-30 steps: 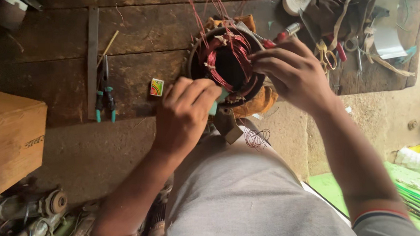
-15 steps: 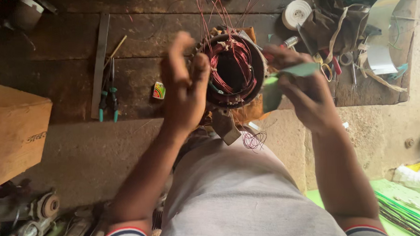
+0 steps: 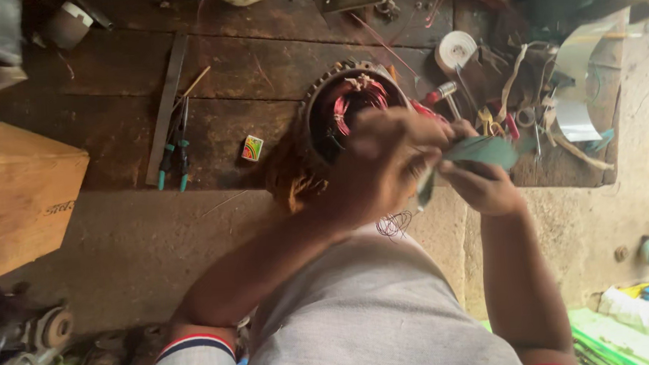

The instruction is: The person works on the stator of an electric motor on a workbench. They use a screwdriver on the windings, arrange red copper wire coils by hand, cut and fit green insulating paper around the coils, tap components into place with a hammer, and tie the windings with a stick and cord.

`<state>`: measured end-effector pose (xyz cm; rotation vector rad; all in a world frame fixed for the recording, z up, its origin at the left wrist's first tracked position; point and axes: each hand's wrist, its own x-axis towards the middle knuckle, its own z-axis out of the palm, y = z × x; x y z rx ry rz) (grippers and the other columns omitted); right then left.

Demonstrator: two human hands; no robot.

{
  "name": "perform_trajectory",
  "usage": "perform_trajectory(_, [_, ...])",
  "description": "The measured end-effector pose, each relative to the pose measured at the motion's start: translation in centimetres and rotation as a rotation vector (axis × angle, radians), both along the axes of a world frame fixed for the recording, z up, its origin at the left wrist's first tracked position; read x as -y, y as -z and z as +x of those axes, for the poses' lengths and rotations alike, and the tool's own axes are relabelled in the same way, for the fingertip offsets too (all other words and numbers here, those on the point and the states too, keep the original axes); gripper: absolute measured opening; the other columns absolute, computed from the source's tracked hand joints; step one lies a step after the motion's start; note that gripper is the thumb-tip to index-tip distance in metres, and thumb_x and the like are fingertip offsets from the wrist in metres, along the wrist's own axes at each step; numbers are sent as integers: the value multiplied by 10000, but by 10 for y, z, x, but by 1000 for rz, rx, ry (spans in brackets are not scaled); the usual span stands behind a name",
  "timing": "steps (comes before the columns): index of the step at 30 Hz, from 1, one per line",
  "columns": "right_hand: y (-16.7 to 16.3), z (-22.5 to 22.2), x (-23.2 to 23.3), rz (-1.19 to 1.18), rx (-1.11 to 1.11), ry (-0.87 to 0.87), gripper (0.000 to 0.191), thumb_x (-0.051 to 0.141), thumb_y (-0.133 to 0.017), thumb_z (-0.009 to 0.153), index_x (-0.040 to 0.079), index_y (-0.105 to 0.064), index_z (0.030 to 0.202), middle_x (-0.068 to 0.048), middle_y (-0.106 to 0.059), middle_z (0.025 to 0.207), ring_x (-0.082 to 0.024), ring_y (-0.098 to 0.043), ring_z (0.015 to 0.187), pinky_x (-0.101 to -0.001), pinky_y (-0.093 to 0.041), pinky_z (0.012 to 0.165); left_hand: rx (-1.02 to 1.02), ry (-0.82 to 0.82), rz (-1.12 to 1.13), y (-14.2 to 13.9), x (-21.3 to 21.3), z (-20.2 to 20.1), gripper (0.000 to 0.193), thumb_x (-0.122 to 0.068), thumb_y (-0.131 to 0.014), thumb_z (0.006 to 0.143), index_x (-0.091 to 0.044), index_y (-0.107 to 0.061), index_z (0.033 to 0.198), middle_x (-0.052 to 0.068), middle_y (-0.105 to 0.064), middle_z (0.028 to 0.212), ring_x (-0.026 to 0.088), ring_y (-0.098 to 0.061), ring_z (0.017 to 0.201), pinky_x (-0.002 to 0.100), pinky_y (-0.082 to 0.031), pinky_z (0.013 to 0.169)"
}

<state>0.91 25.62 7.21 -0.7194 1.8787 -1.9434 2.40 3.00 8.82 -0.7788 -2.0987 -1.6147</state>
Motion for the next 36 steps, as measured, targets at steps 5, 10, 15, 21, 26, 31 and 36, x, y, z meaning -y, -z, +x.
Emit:
perform_trajectory(5, [6, -23, 7, -212, 174, 335, 182, 65, -628, 1023, 68, -574, 1197, -111, -696, 1146, -179, -678, 1023, -303, -562, 889, -242, -112, -305, 26, -16, 35, 324, -209, -704, 1039, -212, -581, 1338, 101, -574, 1383, 295, -602, 1254, 433, -556, 962])
perform_trajectory(10, [-7, -51, 34, 564, -121, 504, 199, 95, -742, 976, 52, -740, 1170, -45, -744, 971, -111, -650, 787, -273, -507, 650, -242, 179, -159, 46, -4, 27, 400, -123, -631, 1169, -269, -467, 1503, 135, -483, 1557, 295, -547, 1411, 405, -479, 1229])
perform_trajectory(15, [-22, -65, 61, 714, -572, 353, 205, 53, -708, 979, 52, -731, 1183, -107, -740, 1024, -207, -733, 830, -302, -571, 740, -176, -198, 34, 45, 50, -1, 383, -114, -590, 1113, -18, -386, 1421, 149, -544, 1380, 285, -609, 1334, 443, -463, 1153])
perform_trajectory(21, [-27, -75, 68, 787, -767, 228, 238, 21, -694, 925, 54, -733, 1157, -121, -745, 1029, -305, -733, 914, -377, -575, 798, -35, -355, -270, 27, 75, -37, 375, -195, -783, 988, -28, -585, 1259, 121, -666, 1095, 300, -652, 1029, 422, -523, 934])
perform_trajectory(26, [-32, -84, 65, 786, -671, 123, 156, 44, -614, 1079, 70, -742, 1165, -119, -739, 998, -288, -727, 874, -378, -573, 767, -26, -412, -278, 23, 70, -33, 129, -73, -717, 1015, -66, -666, 1133, 93, -709, 1011, 297, -704, 952, 399, -566, 858])
perform_trajectory(31, [-33, -88, 73, 818, -728, 46, 116, 132, -700, 1011, 28, -721, 1058, -165, -714, 1002, -342, -698, 847, -418, -563, 742, 5, -433, -273, 24, 70, -18, 130, -32, -703, 1014, -31, -644, 1130, 118, -687, 1023, 309, -704, 960, 394, -566, 851])
perform_trajectory(36, [-41, -95, 79, 835, -835, -57, 153, 10, -572, 1039, 69, -693, 966, -160, -682, 1092, -346, -688, 888, -433, -589, 813, 53, -517, -349, 17, 66, -1, 166, -20, -706, 976, -22, -651, 1132, 134, -660, 990, 357, -677, 935, 431, -552, 840])
